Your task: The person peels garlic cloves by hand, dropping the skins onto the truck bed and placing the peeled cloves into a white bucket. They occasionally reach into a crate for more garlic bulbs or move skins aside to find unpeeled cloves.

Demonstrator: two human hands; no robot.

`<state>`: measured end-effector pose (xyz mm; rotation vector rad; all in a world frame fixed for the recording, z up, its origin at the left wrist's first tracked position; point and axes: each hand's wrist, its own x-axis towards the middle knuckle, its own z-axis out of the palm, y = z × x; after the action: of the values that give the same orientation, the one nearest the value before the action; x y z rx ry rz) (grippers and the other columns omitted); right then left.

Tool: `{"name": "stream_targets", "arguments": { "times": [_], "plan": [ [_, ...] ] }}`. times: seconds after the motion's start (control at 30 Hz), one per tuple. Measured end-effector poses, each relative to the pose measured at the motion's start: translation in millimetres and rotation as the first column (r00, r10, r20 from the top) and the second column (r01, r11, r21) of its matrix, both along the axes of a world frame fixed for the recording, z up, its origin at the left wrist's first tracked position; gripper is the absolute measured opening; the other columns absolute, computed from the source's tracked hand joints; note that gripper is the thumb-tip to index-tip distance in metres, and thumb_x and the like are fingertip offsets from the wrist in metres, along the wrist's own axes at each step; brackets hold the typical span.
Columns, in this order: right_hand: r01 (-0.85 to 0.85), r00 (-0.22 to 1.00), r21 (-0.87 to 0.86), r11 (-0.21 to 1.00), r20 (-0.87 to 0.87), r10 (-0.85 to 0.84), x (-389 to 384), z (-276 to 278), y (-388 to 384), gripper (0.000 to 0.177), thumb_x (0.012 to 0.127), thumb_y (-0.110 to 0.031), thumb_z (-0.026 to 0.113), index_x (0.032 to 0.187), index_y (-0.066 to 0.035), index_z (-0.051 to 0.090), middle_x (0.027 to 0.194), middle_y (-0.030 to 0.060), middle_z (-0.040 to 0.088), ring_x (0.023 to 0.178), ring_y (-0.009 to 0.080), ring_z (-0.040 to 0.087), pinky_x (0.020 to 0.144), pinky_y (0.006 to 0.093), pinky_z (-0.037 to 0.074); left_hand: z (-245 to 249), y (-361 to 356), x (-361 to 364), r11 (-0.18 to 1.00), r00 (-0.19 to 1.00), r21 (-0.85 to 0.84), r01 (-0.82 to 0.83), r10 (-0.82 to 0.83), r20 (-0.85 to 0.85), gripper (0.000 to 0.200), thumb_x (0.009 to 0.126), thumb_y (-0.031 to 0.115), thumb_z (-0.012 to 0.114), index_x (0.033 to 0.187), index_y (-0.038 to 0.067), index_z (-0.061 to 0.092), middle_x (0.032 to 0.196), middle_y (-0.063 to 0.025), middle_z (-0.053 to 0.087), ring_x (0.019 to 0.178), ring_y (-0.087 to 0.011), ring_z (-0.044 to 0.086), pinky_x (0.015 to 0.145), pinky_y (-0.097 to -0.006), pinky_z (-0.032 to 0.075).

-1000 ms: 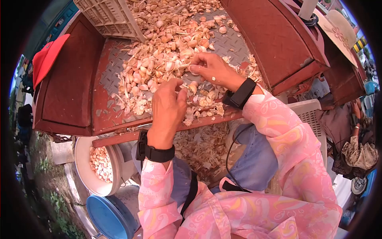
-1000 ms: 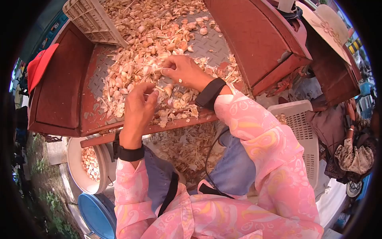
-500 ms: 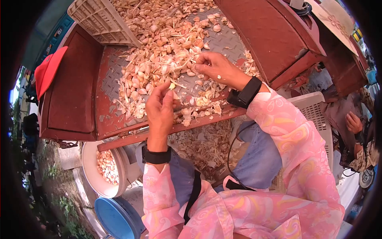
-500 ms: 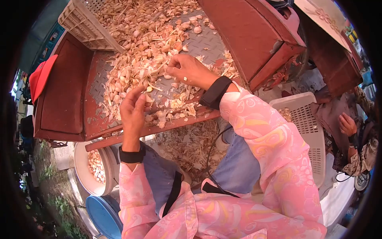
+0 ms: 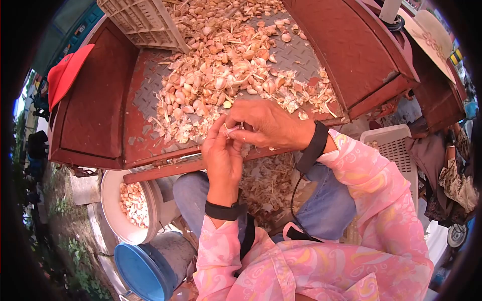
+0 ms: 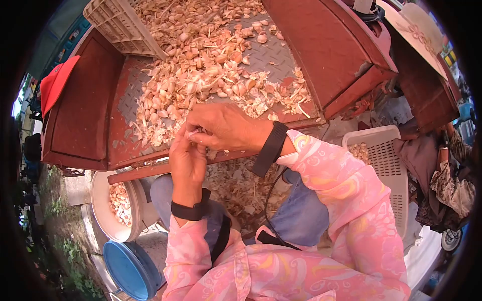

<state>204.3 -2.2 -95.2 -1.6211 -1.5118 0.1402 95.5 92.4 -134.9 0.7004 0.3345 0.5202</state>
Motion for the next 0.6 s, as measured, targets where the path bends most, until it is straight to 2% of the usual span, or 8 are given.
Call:
{"name": "stream_targets", "arguments": {
  "times": [0.07,0.13,0.27,0.37,0.4,0.43,0.57,0.6],
  "plan": [
    [-0.024,1.0,0.013,1.0,-0.008,0.024,2,2,0,0.014,0.079,-0.014,0.062,0.083,-0.002,0.054,0.076,0.0061,0.055,0.067,0.0158,0.055,0.055,0.0265,0.044,-5,6,-4,0.985,1.0,-0.173,0.014,-0.016,-0.009,0.03,0.089,0.005,0.044,0.118,-0.006,0.043,0.103,-0.0124,0.055,0.088,-0.0155,0.059,0.073,-0.0216,0.052],
    [0.116,0.74,-0.142,0.983,-0.648,-0.181,17,8,-1,0.021,0.081,-0.021,0.058,0.082,0.0,0.055,0.078,0.0063,0.059,0.069,0.0149,0.058,0.055,0.0265,0.046,-2,13,-10,0.937,0.991,-0.324,0.129,-0.109,0.081,0.033,0.088,0.0,0.044,0.12,-0.007,0.041,0.108,-0.017,0.054,0.092,-0.0182,0.058,0.076,-0.0212,0.051],
    [0.182,0.426,-0.084,0.98,-0.891,-0.155,52,8,-16,0.023,0.086,-0.024,0.055,0.089,-0.002,0.052,0.082,0.0045,0.057,0.072,0.0085,0.056,0.053,0.019,0.044,62,-8,-44,0.951,0.962,-0.177,0.252,-0.228,0.148,0.038,0.085,-0.003,0.048,0.122,-0.007,0.04,0.115,-0.0233,0.05,0.095,-0.0208,0.058,0.077,-0.0228,0.052],
    [0.229,0.679,-0.237,0.944,-0.656,-0.329,64,-6,-17,0.025,0.084,-0.025,0.054,0.087,0.0,0.052,0.079,0.0082,0.059,0.073,0.0142,0.058,0.055,0.0252,0.046,101,-25,-76,0.825,0.738,0.226,0.518,-0.564,0.37,0.037,0.085,-0.002,0.05,0.121,-0.006,0.042,0.111,-0.0256,0.052,0.09,-0.0216,0.059,0.072,-0.0241,0.053],
    [0.267,0.868,-0.351,0.898,-0.316,-0.382,64,-11,-16,0.025,0.083,-0.024,0.055,0.087,0.001,0.051,0.077,0.011,0.058,0.072,0.0193,0.058,0.058,0.0297,0.045,113,-33,-82,0.743,0.613,0.376,0.553,-0.669,0.42,0.038,0.084,-0.002,0.051,0.121,-0.005,0.042,0.107,-0.0272,0.053,0.084,-0.0231,0.059,0.069,-0.0226,0.053],
    [0.341,0.936,-0.43,0.836,0.07,-0.345,63,-14,-14,0.025,0.082,-0.022,0.056,0.087,0.001,0.05,0.075,0.0138,0.058,0.072,0.0244,0.058,0.06,0.0342,0.045,122,-40,-83,0.746,0.62,0.374,0.551,-0.666,0.415,0.038,0.084,-0.002,0.051,0.121,-0.005,0.042,0.107,-0.0272,0.053,0.084,-0.0231,0.059,0.069,-0.0226,0.053],
    [0.345,0.903,-0.418,0.841,0.393,-0.175,60,-32,-9,0.021,0.078,-0.015,0.055,0.087,0.003,0.049,0.078,0.0198,0.057,0.076,0.0367,0.055,0.067,0.0433,0.042,152,-67,-87,0.828,0.483,0.318,0.463,-0.536,0.693,0.018,0.081,-0.007,0.053,0.093,-0.02,0.055,0.09,-0.0312,0.057,0.081,-0.0344,0.061,0.075,-0.0367,0.051],
    [0.355,0.898,-0.449,0.82,0.408,-0.166,59,-32,-8,0.019,0.077,-0.013,0.053,0.086,0.003,0.048,0.078,0.0202,0.057,0.077,0.0372,0.056,0.069,0.0445,0.042,169,-72,-108,0.862,0.713,0.133,0.489,-0.483,0.509,0.016,0.081,-0.004,0.054,0.085,-0.019,0.058,0.081,-0.0292,0.06,0.072,-0.0335,0.063,0.068,-0.0364,0.052]
  ]
}}
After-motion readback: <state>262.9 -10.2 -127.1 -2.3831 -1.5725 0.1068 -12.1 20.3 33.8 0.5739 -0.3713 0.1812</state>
